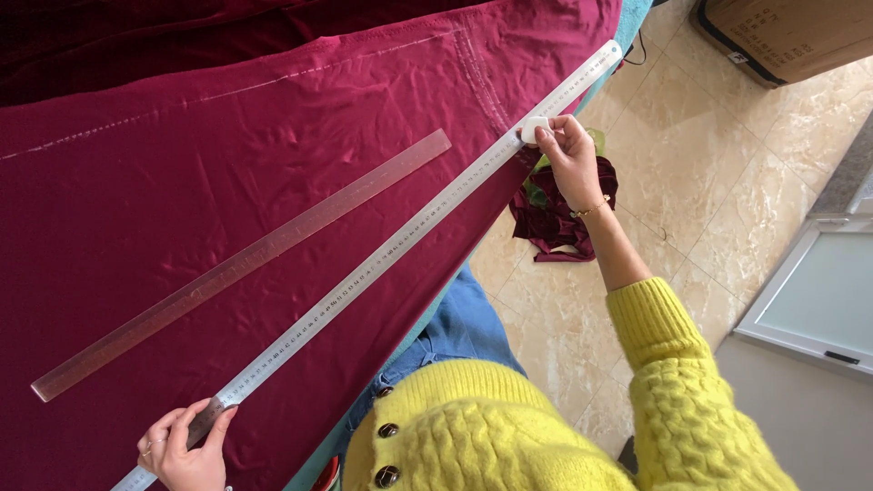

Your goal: Measuring, marking with chalk, and cutting red velvet fabric using a ruler and scissors.

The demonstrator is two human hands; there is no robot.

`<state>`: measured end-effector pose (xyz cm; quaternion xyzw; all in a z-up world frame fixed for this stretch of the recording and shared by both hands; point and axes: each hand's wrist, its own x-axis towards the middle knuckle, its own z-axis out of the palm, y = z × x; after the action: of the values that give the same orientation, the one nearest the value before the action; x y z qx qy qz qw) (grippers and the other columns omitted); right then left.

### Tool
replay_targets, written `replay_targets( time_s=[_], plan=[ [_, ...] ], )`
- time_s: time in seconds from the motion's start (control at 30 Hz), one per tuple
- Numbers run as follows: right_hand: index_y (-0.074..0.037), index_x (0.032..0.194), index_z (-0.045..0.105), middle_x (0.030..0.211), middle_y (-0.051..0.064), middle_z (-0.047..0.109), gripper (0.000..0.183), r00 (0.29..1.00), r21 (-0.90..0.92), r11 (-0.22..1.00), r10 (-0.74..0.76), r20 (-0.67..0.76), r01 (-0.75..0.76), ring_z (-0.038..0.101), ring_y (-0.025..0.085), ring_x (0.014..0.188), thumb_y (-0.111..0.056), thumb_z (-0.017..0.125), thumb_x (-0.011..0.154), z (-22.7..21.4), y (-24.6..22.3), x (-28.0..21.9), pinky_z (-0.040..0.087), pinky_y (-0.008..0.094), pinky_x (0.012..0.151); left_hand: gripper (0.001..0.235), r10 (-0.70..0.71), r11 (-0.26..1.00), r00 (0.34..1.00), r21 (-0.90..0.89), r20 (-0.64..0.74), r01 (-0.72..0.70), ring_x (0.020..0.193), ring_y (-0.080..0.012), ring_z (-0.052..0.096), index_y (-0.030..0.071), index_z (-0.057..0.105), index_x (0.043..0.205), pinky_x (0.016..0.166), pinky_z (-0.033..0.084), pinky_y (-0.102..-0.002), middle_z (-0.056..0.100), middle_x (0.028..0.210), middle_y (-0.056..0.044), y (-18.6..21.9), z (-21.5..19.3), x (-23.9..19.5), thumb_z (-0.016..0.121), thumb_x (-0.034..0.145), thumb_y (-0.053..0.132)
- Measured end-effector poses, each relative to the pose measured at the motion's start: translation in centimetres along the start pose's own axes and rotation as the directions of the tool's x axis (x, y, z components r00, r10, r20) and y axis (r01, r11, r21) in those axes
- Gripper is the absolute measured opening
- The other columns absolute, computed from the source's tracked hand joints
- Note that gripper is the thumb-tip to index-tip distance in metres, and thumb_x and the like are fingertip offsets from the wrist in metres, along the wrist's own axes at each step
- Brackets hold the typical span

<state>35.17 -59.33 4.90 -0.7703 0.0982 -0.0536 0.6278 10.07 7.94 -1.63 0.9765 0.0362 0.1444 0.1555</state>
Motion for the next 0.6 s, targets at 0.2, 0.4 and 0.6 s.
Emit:
replay_targets(
  time_s=[0.2, 0.4, 0.6],
  plan=[
    [-0.007, 0.105, 0.06, 0.098, 0.006, 0.074, 0.013, 0.999, -0.069, 0.998, -0.001, -0.046, -0.002, 0.071, 0.011, 0.092, -0.02, 0.064, 0.107, 0.0, 0.9, 0.1, 0.06, 0.024, 0.086, 0.043, -0.022, 0.999, 0.999, -0.029, -0.028, 0.021, 0.113, -0.0232, 0.055, 0.019, 0.082, 0.116, 0.111, 0.042, -0.049, 0.062, 0.117, 0.002, -0.1, 0.5, 0.4, 0.094, 0.081, 0.04],
    [-0.008, 0.104, 0.062, 0.094, 0.002, 0.072, 0.01, 0.998, -0.16, 0.987, -0.001, -0.065, -0.009, 0.069, 0.008, 0.087, -0.017, 0.066, 0.107, 0.0, 1.1, 0.2, 0.058, 0.02, 0.075, 0.041, 0.0, 0.997, 0.997, -0.08, -0.076, -0.006, 0.112, -0.0305, 0.06, 0.009, 0.081, 0.113, 0.11, 0.042, -0.053, 0.063, 0.119, -0.008, 4.0, -1.2, 1.7, 0.096, 0.082, 0.031],
    [-0.01, 0.109, 0.066, 0.101, 0.003, 0.07, 0.007, 0.996, -0.377, 0.925, -0.078, -0.046, 0.055, 0.069, 0.014, 0.093, -0.015, 0.061, 0.108, -1.5, 2.2, 0.7, 0.055, 0.027, 0.082, 0.044, -0.092, 0.99, 0.968, 0.086, -0.234, 0.114, 0.129, -0.0416, 0.06, -0.002, 0.077, 0.124, 0.115, 0.04, -0.062, 0.064, 0.134, -0.02, 5.9, -3.0, 0.8, 0.094, 0.093, 0.022]
  ],
)
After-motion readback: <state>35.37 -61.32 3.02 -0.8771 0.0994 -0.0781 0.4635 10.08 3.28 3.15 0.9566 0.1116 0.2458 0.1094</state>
